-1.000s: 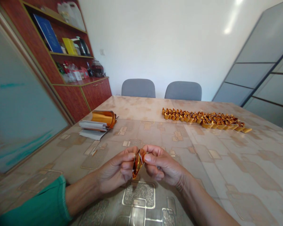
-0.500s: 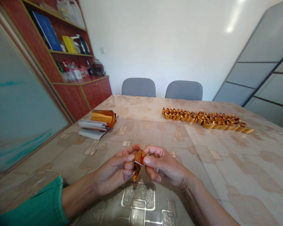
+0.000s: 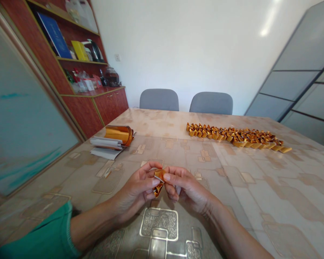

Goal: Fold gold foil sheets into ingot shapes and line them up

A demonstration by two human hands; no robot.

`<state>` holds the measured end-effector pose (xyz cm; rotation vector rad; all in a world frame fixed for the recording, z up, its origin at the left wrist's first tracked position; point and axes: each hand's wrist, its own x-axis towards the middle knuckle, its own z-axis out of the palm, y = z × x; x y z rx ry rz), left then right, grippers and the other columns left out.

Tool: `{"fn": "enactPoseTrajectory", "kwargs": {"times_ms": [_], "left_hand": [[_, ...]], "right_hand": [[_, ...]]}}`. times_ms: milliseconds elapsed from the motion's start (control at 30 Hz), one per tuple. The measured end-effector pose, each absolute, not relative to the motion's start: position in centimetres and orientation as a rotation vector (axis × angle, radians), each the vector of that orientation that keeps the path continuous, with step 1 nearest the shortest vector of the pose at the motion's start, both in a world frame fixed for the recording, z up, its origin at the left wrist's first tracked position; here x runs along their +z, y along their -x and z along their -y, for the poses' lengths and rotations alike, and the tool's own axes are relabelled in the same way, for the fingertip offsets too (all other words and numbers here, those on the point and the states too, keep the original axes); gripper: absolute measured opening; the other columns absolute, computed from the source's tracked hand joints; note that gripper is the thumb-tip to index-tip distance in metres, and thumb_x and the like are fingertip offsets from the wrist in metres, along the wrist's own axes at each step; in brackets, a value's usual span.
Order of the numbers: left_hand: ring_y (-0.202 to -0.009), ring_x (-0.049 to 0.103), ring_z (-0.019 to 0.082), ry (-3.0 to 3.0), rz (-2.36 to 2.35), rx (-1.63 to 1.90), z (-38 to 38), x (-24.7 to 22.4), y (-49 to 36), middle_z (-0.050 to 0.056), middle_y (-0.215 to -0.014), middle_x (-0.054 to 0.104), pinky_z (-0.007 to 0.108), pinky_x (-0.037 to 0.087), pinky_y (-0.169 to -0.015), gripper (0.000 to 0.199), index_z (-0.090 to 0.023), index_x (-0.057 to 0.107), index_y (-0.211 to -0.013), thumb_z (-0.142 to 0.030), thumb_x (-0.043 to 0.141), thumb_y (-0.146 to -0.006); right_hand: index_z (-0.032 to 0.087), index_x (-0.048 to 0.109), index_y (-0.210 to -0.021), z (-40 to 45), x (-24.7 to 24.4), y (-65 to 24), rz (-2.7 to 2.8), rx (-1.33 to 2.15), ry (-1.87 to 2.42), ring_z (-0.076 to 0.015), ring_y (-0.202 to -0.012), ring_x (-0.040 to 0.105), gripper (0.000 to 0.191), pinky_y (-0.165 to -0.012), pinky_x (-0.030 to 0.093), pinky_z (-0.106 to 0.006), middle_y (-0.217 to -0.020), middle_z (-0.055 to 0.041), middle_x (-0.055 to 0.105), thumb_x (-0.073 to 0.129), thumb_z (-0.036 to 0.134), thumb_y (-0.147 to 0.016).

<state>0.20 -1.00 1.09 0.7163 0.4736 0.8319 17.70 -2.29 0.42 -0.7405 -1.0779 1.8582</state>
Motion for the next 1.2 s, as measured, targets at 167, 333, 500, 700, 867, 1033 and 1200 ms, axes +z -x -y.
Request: {"fn": "enactPoseTrajectory", "kwargs": {"times_ms": [167,333,500,700,867,1033,1200], "left_hand": [[-0.051,0.043,0.003,-0.802,-0.582,0.894,1.14,0.95,-0.50,-0.005,-0.070,0.056,0.013,0.026,-0.042,0.027,-0.017,0.059,-0.092,-0.020,0.079,-0.074],[-0.047,0.037,0.001,-0.807,-0.581,0.921,1.11,0.88,-0.49,-0.006,-0.071,0.055,0.013,0.030,-0.042,0.030,-0.019,0.064,-0.100,-0.027,0.079,-0.075],[-0.048,0.036,0.002,-0.843,-0.665,0.973,1.14,0.83,-0.61,-0.005,-0.064,0.051,0.013,0.030,-0.042,0.027,-0.014,0.069,-0.090,-0.034,0.079,-0.075],[-0.048,0.039,0.002,-0.854,-0.657,0.928,1.04,1.10,-0.50,-0.003,-0.075,0.058,0.015,0.031,-0.043,0.030,-0.016,0.067,-0.095,-0.026,0.081,-0.069],[-0.050,0.042,0.003,-0.821,-0.668,0.891,1.02,1.28,-0.46,-0.005,-0.069,0.056,0.015,0.029,-0.043,0.030,-0.017,0.064,-0.092,-0.017,0.078,-0.066],[-0.049,0.041,0.002,-0.758,-0.642,0.857,0.88,1.12,-0.33,-0.005,-0.071,0.056,0.015,0.032,-0.045,0.032,-0.017,0.064,-0.097,-0.017,0.077,-0.068],[-0.049,0.041,0.003,-0.763,-0.663,0.843,0.70,0.82,-0.29,-0.006,-0.064,0.052,0.015,0.033,-0.046,0.030,-0.017,0.065,-0.095,-0.012,0.073,-0.066]], "right_hand": [[0.016,0.064,-0.083,2.19,0.20,-17.39,1.038,1.885,0.746,-0.0048,-0.040,0.030,0.021,-0.042,0.026,-0.018,-0.049,0.0079,0.048,0.071,0.035,-0.086],[0.016,0.064,-0.084,2.09,0.16,-17.35,1.009,1.908,0.729,-0.0046,-0.039,0.029,0.021,-0.041,0.026,-0.018,-0.048,0.0083,0.048,0.071,0.036,-0.085],[0.016,0.064,-0.088,1.99,-0.07,-17.26,0.983,1.926,0.727,-0.0048,-0.038,0.028,0.020,-0.041,0.025,-0.018,-0.047,0.0090,0.048,0.073,0.034,-0.083],[0.015,0.065,-0.088,1.94,-0.16,-17.31,0.963,1.923,0.732,-0.0043,-0.039,0.029,0.020,-0.041,0.023,-0.019,-0.048,0.0087,0.048,0.073,0.033,-0.084],[0.014,0.065,-0.087,2.00,-0.20,-17.31,0.967,1.916,0.756,-0.0042,-0.039,0.028,0.020,-0.042,0.022,-0.019,-0.047,0.0081,0.048,0.072,0.033,-0.085],[0.015,0.064,-0.086,1.82,-0.23,-17.35,0.947,1.917,0.751,-0.0047,-0.039,0.028,0.021,-0.042,0.022,-0.019,-0.047,0.0086,0.048,0.072,0.034,-0.084],[0.015,0.064,-0.086,1.81,-0.37,-17.34,0.938,1.918,0.760,-0.0047,-0.039,0.029,0.020,-0.042,0.022,-0.020,-0.048,0.0080,0.049,0.072,0.033,-0.083]]}}
